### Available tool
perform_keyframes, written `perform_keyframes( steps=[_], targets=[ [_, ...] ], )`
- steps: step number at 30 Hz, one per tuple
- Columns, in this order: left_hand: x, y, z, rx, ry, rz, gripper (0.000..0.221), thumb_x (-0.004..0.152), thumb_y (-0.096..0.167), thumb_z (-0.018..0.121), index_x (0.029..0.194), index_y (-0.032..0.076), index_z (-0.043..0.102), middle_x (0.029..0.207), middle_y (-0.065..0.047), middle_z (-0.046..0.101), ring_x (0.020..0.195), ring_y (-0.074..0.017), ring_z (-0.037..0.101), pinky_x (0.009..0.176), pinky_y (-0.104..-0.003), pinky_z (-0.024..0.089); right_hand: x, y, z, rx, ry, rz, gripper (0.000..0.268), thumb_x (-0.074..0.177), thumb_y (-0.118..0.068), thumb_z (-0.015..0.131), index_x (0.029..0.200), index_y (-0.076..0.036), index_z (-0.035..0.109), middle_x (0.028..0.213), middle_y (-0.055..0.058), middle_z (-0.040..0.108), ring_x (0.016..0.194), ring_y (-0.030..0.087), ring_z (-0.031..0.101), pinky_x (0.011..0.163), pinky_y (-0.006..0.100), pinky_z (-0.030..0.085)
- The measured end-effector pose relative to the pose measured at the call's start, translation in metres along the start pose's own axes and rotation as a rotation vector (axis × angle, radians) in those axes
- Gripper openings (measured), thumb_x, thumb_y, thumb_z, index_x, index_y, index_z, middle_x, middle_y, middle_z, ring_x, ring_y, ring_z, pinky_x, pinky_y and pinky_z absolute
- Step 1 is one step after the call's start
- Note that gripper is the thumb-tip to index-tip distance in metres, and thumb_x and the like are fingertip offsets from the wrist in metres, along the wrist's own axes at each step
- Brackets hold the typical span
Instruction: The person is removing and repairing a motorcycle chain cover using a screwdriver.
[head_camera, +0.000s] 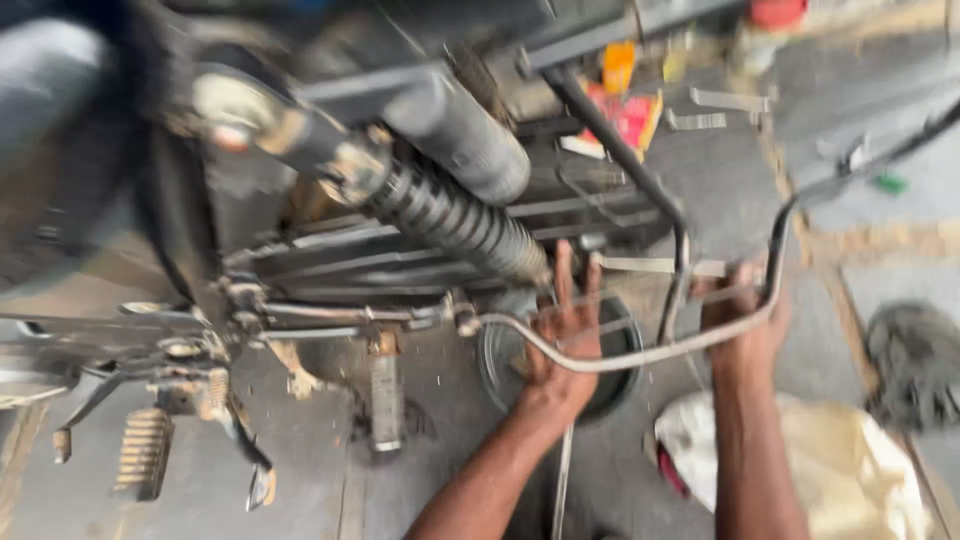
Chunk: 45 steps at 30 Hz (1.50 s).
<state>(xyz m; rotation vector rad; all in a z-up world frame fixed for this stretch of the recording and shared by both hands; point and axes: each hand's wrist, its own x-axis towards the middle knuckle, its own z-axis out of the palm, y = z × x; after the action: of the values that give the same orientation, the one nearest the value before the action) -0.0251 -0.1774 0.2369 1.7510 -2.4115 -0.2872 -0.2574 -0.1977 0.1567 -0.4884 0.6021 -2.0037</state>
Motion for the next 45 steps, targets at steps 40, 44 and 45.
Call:
perform_keyframes(
  steps=[40, 44, 45],
  targets=[
    [-0.004, -0.004, 0.01, 0.114, -0.012, 0.041, 0.078, 0.093, 0.007, 0.058, 0.163, 0.01, 0.027, 0.172, -0.021, 0.006, 0.098, -0.0326, 0.066, 0.074, -0.047, 0.057, -0.006, -0.018, 0.02, -0.452, -0.218, -0.144, 0.008, 0.108, -0.009, 0.065, 0.107, -0.007, 0.057, 0.096, 0.008, 0.061, 0.077, 0.023, 0.067, 0.073, 0.041, 0.056],
    [-0.001, -0.017, 0.037, 0.087, 0.216, 0.045, 0.08, 0.086, 0.014, 0.065, 0.158, 0.008, 0.03, 0.168, -0.021, 0.008, 0.101, -0.0365, 0.067, 0.077, -0.053, 0.057, -0.009, 0.006, -0.007, -0.192, -0.03, -0.032, 0.012, 0.104, -0.006, 0.071, 0.111, -0.006, 0.062, 0.097, 0.007, 0.065, 0.081, 0.027, 0.069, 0.074, 0.043, 0.061],
    [-0.006, -0.018, 0.044, 0.102, 0.297, 0.069, 0.079, 0.085, 0.021, 0.068, 0.154, 0.009, 0.031, 0.165, -0.02, 0.009, 0.102, -0.0384, 0.067, 0.076, -0.055, 0.057, -0.018, 0.009, -0.015, -0.127, -0.088, -0.037, 0.017, 0.102, -0.002, 0.073, 0.115, -0.002, 0.062, 0.103, 0.007, 0.067, 0.087, 0.029, 0.071, 0.08, 0.044, 0.062]
  ],
)
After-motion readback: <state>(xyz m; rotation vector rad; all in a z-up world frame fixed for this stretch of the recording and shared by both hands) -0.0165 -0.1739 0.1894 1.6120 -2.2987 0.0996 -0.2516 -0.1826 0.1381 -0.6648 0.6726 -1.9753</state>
